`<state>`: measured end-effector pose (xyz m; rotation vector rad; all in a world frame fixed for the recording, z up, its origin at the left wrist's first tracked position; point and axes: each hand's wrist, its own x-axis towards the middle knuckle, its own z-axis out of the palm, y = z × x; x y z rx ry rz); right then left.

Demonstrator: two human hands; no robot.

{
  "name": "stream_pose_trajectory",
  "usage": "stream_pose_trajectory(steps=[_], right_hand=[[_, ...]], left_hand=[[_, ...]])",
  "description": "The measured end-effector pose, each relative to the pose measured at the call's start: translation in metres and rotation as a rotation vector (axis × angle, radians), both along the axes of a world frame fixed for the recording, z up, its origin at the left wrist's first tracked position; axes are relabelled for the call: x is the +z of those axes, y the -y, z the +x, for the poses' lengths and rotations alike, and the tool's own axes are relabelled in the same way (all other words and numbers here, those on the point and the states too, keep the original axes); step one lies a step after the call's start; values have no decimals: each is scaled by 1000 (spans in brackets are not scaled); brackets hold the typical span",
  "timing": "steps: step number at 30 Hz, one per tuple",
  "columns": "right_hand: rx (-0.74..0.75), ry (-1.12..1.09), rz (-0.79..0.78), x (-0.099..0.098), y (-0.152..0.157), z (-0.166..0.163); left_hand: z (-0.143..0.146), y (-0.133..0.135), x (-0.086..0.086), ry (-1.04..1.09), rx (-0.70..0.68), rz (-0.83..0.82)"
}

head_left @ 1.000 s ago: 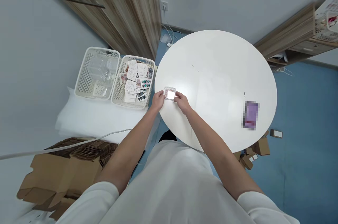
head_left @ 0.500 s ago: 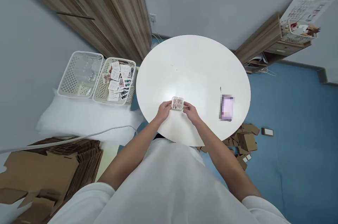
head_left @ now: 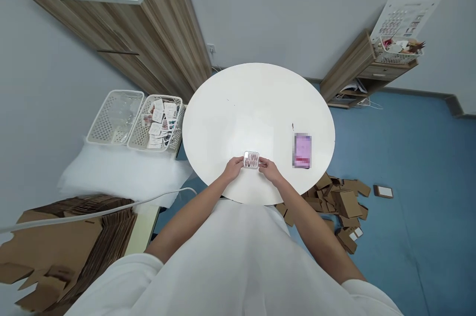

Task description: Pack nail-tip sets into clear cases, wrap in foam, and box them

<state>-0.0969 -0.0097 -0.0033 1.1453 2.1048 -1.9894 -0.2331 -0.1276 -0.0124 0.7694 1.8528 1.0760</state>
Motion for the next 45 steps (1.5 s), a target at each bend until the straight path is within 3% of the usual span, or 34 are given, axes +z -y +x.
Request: stream_pose_trajectory(steps=[4,7,11,16,20,29,34,40,45], right_hand=[[23,16,57,-6,0,-2],[-39,80,149,-13,4,2],[33,79,397,-18,18,22],[346,180,734,-22,38,52],[506,250,877,-26,39,60],[544,199,1008,-36,32,63],[589,211,1119,-32,38,61],[540,200,1087,-24,55,73],[543,162,958,-17,61,81]], left_hand=[[-1,-3,1,11,-3,-28],[-1,-2,-3,-60,18,-90],[2,12,-8,-225,30,-173],[-3,40,-10,-455,-404,-183],[-12,54,-12,-625,-581,-240],[-13,63,-20,-818,-683,-158],[-6,64,-22,-927,-626,-149],[5,74,-21,-914,-574,-170],[8,75,-17,-797,-511,-204]])
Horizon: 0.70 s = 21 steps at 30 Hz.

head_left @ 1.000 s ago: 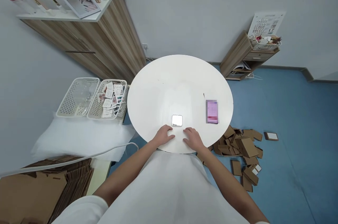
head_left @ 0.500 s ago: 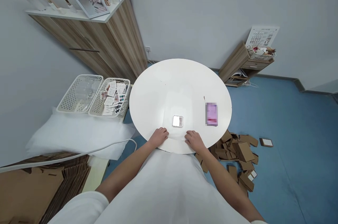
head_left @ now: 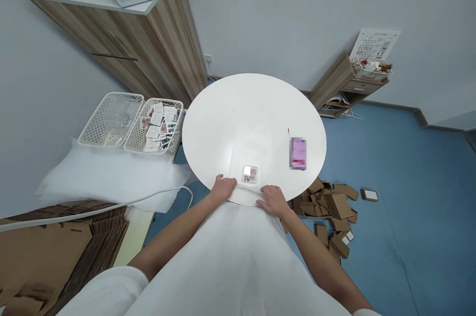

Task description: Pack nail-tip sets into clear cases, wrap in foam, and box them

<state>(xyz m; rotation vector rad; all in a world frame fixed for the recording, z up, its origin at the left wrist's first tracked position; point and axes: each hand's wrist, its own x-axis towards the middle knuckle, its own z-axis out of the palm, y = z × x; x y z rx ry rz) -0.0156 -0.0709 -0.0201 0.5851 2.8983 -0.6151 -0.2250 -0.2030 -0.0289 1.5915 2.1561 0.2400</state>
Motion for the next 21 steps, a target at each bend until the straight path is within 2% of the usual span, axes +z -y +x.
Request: stream_pose_trajectory(steps=[3,8,11,12,14,17,19,21], right_hand=[[-40,24,-36,3,-6,-7],[-351,88,-173,4,-24,-29],[-454,168,-207,4,-32,-41],[-466,193,-201,4,-34,-44],[-475,233,-178,3,-37,-49],[-484,275,-150,0,-38,-54],[-488,289,-144,-1,-38,-56],[-486,254,-109,-2,-37,-57]], left_hand=[[-6,-10,4,58,37,12],[-23,-30,11,155,179,65],[-24,-34,17,63,248,226],[-22,-34,20,12,216,298],[-14,-31,23,-65,21,390],[0,-29,21,-113,-341,338],[5,-30,14,-159,-402,253],[6,-32,5,-204,-352,179]])
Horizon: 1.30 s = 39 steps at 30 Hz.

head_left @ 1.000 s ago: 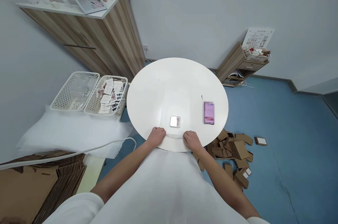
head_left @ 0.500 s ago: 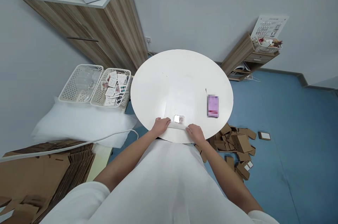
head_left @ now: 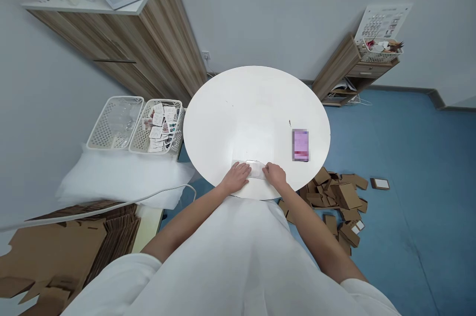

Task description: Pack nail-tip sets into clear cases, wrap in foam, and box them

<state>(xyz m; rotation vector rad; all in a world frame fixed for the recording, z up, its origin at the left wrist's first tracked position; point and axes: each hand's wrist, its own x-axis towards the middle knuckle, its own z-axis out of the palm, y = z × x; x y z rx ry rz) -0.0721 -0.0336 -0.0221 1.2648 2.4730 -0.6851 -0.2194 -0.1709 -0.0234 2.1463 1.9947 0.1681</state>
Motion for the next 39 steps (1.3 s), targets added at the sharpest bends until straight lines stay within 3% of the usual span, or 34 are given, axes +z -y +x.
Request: stream_pose_trajectory(steps=[5,9,12,20,27,33,39], right_hand=[[76,-291,357,5,7,5],[415,-407,256,11,15,6],[531,-364,167,6,17,1],[500,-259,88,-12,6,-7],[511,-307,-6,-5,21,9],[346,-359,-175,6,30,21],[337,-398,-37,14,15,14]], left_hand=[[-7,-3,-9,13,61,-93],[-10,-6,-4,71,62,-81],[-13,-9,-1,114,74,-76],[-24,-20,0,181,36,-147],[-17,-13,8,189,-56,-156],[-12,-4,15,284,-30,-199],[-22,-14,27,287,40,-114]])
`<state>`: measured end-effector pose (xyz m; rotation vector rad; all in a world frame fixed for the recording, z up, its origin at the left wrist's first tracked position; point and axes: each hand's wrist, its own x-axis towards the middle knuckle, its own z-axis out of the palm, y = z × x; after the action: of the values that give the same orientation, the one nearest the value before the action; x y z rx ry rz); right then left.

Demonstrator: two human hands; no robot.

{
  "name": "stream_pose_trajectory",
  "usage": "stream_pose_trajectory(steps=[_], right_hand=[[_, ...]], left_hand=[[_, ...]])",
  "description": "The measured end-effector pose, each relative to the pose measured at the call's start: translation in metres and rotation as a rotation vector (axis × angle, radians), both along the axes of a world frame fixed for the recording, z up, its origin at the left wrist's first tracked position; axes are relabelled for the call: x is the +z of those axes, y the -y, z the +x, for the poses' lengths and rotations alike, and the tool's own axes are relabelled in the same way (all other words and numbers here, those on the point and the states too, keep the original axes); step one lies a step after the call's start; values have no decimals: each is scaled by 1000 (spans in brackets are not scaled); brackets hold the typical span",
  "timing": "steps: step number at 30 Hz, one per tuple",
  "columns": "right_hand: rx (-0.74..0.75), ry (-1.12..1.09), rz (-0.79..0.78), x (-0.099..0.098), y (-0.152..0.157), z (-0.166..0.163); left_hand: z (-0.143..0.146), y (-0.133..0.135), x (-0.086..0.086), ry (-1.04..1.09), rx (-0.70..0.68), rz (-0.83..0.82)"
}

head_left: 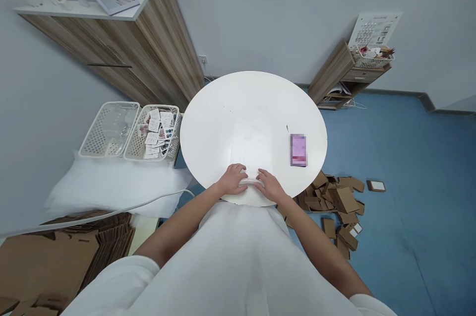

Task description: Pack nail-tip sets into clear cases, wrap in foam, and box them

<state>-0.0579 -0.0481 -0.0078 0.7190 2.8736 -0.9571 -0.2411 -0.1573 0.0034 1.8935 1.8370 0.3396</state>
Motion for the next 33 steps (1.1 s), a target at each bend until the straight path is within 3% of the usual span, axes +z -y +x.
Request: stream_pose_trajectory(steps=[4,8,14,18,24,30,33], right_hand=[[-14,22,12,3,-7,-4],[-39,20,-107,1,-9,-4],[-278,25,-314,-9,-15,-3],[-318,36,-355,-12,-26,-10],[-364,20,-234,-23,-36,-19],[-446,14,-133,-36,-39,-15],[-505,28,20,-37,-37,-7]], left_hand=[[-4,-6,3,34,27,-56],[-6,-8,3,95,79,-95],[-15,-14,-1,283,220,-171],[-24,-21,-8,368,325,-227],[-32,-30,-23,307,440,-309],[-32,-29,-32,13,483,-289],[-31,-22,-30,-97,498,-244]])
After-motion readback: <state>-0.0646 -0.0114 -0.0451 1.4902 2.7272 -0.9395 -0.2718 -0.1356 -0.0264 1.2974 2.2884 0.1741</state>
